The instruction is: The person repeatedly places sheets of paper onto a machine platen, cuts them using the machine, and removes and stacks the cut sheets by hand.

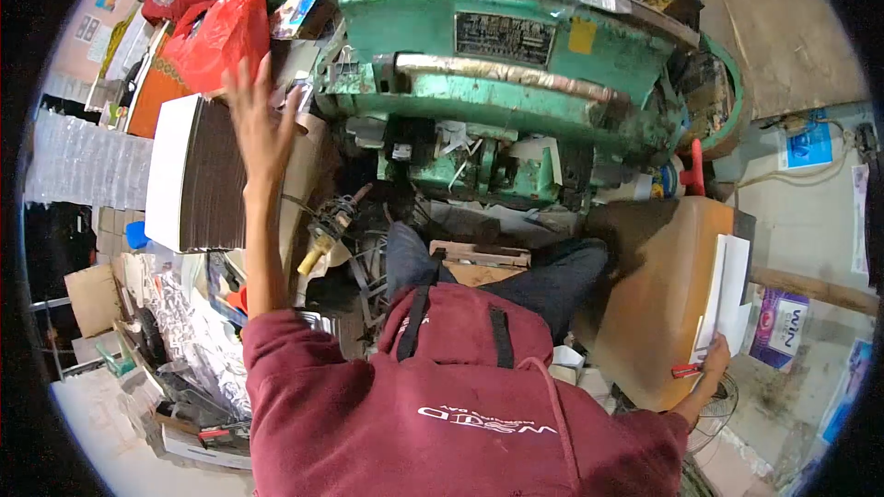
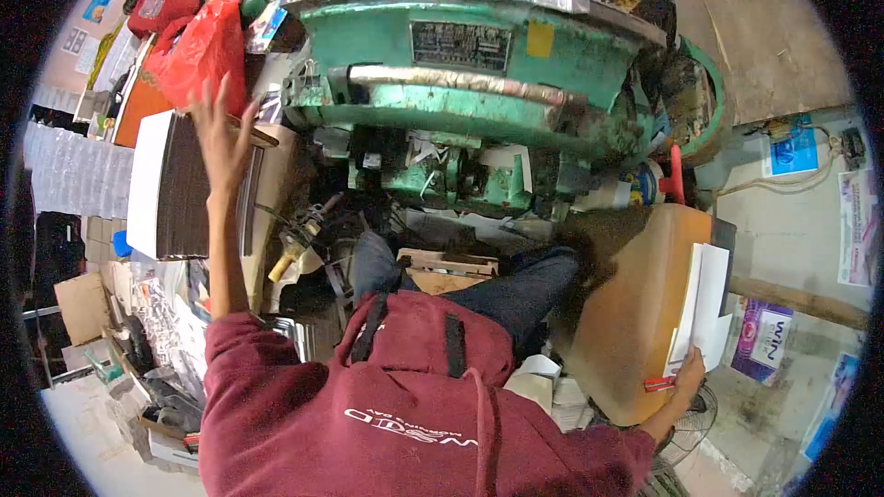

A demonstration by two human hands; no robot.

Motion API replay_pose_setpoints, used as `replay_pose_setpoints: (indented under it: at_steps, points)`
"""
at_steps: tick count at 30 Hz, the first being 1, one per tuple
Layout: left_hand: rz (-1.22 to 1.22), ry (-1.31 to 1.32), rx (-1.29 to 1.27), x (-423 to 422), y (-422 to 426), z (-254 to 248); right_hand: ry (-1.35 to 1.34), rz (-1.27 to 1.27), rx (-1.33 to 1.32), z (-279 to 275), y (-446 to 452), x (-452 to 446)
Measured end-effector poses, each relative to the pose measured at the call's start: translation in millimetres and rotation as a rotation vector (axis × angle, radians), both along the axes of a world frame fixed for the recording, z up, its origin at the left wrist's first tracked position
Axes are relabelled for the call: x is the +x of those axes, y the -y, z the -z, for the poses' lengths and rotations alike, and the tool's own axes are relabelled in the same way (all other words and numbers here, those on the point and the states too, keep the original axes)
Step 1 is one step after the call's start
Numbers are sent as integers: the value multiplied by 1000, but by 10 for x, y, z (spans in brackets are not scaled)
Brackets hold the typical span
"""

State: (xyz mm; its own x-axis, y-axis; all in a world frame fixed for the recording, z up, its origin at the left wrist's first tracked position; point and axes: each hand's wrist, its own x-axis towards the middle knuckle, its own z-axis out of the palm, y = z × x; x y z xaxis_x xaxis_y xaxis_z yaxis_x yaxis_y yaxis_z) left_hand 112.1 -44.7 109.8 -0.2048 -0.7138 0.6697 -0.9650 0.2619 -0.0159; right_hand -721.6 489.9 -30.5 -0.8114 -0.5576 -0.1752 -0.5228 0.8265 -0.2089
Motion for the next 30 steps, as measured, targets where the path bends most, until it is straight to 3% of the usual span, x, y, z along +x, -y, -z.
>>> replay_pose_setpoints:
  at_steps: [2,3,6,9,11,13,14,15,16,17,18,22,23,24,26,28,30]
  points:
    - [252,-148,80,-437,206,-108,-528,-150,-118,280,-405,-298]
    - [321,-203,86,-679,312,-158,-699,-200,-278,39,-309,-95]
    - [449,-141,17,-1209,754,-165,-202,491,-621,-509,-98,-39]
    - [384,58,105,-1512,1256,196,-78,146,-964,-764,142,-398]
    - [374,182,756,-1598,1304,258,-340,-1,-485,-1593,1011,775]
    - [386,273,1208,-1583,1286,699,155,-137,-928,-1670,1541,1240]
    - [594,632,1357,-1621,999,712,186,-201,-934,-1629,1752,1398]
    - [481,304,1208,-1454,564,851,214,-263,-937,-1585,1928,1503]
    - [490,290,1173,-1395,159,660,58,-438,-718,-1553,2052,1574]
    - [504,270,1095,-1295,-199,633,136,-448,-711,-1557,2280,1900]
    - [474,293,1116,-1249,-507,531,399,-341,-843,-1404,2458,2139]
    - [528,240,905,-947,-1648,428,656,-708,-616,-1059,3153,2841]
    - [496,293,914,-860,-1791,431,775,-610,-516,-909,3317,3014]
    - [463,346,924,-771,-1889,436,787,-737,-496,-717,3480,3104]
    - [433,208,965,-625,-2001,305,980,-664,-473,-302,3773,3316]
    - [332,193,891,-402,-1994,74,923,-730,-398,-441,4035,3651]
    - [267,-59,754,-82,-1953,-385,854,-694,-195,-628,4254,3718]
